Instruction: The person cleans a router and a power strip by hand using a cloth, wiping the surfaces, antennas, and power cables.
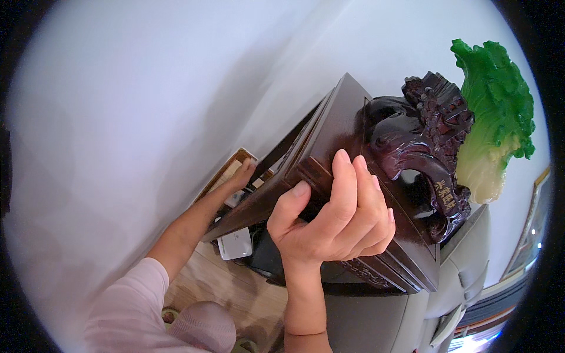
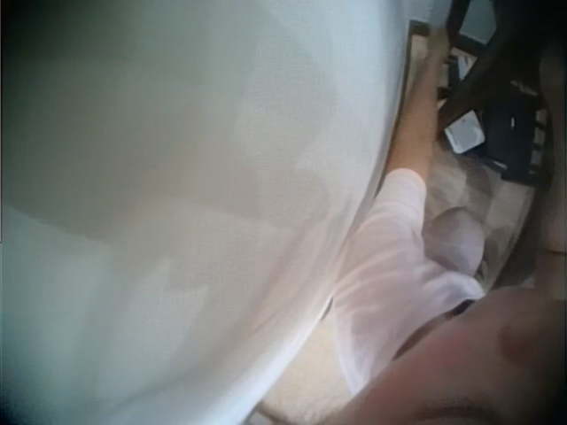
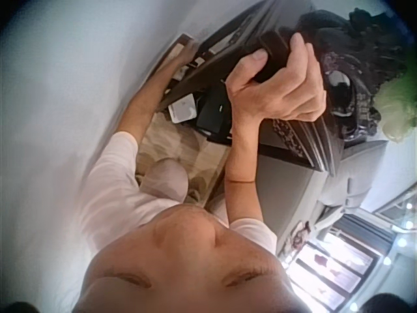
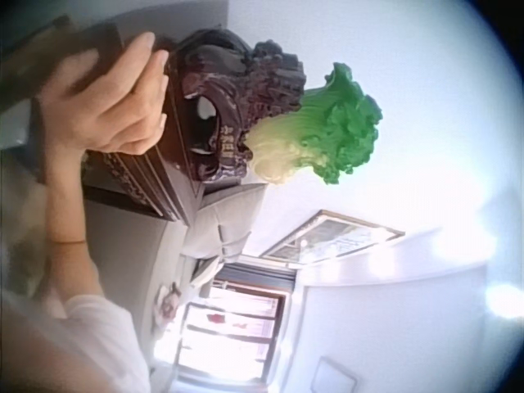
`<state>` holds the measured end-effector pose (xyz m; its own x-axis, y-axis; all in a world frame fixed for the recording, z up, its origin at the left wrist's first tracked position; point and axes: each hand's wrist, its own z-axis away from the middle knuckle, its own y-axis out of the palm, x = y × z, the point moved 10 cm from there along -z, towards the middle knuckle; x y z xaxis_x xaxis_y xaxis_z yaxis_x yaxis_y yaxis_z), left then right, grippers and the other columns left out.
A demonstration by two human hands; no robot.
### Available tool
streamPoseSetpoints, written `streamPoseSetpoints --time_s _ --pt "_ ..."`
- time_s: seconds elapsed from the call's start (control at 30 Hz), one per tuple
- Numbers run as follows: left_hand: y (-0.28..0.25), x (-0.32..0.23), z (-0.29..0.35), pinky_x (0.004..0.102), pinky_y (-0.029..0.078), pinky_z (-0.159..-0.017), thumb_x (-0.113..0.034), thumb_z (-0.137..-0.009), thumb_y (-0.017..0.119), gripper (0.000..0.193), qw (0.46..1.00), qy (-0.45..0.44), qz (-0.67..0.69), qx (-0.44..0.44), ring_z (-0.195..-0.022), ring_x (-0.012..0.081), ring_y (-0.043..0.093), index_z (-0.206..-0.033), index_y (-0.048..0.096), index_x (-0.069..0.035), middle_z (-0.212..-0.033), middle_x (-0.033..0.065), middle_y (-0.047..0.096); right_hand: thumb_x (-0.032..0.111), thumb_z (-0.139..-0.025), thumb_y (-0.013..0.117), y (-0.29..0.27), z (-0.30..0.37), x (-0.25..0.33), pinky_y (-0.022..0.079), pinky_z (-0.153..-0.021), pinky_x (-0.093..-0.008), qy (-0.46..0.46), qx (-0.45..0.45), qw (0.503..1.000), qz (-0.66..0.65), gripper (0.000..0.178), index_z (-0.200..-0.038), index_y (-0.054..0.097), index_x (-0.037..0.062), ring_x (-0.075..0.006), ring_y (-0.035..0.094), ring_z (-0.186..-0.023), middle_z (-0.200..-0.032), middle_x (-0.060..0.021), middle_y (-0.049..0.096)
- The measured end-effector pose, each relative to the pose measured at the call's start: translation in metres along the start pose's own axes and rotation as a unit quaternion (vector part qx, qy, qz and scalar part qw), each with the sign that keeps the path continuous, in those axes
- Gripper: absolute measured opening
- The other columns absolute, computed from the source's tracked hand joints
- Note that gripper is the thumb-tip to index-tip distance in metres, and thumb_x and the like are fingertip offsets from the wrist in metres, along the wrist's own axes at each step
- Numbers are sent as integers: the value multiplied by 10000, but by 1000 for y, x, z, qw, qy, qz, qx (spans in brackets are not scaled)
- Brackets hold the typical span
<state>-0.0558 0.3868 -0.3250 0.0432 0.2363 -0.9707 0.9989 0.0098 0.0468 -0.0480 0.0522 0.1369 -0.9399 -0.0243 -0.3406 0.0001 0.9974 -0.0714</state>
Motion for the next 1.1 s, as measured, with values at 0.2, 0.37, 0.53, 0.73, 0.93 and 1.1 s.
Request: streamPoseSetpoints --time_s 0.2,0.37,0.53,0.73,0.93,1.1 --pt "-8 43 23 439 470 -894 -234 -1019 434 301 983 -141 -114 16 -1018 412 634 -1159 554 4 -1065 261 641 344 -925 501 2 5 -1 339 -953 -390 2 -1 1000 -6 386 -1128 684 71 -236 611 -978 -1088 -75 693" --pt "5 -59 11 425 533 -797 -183 -938 530 247 942 -279 182 -38 -964 342 658 -1024 622 30 -1074 189 643 236 -890 554 1 4 1 351 -939 -359 -6 16 1000 -13 382 -1195 650 26 -243 588 -991 -1114 -74 671" --pt "25 -204 -20 375 567 -770 -209 -972 539 242 925 -144 348 51 -867 254 637 -1052 597 11 -1006 124 636 231 -885 566 2 6 -4 350 -944 -358 -8 17 1000 -12 380 -1195 651 29 -240 589 -989 -1114 -74 673" --pt "-3 -308 -59 401 502 -706 -228 -1004 519 228 928 21 365 72 -875 270 627 -1001 572 -7 -946 127 645 235 -881 568 1 3 -1 348 -950 -361 -3 6 1000 -26 385 -1196 650 30 -238 587 -984 -1119 -74 672" --pt "6 -180 -63 470 458 -844 -271 -1029 463 269 989 114 -96 -15 -919 422 568 -1095 512 -15 -1000 260 606 335 -906 522 4 8 -2 337 -959 -387 1 -6 1000 -5 378 -1131 684 79 -228 603 -987 -1092 -55 686" --pt "-12 -23 -22 497 465 -852 -249 -1018 449 250 985 11 -169 -2 -1043 484 582 -1092 535 -26 -1060 279 632 327 -896 524 -1 1 0 334 -964 -384 6 -22 1000 -11 374 -1124 688 81 -228 603 -984 -1089 -55 685"
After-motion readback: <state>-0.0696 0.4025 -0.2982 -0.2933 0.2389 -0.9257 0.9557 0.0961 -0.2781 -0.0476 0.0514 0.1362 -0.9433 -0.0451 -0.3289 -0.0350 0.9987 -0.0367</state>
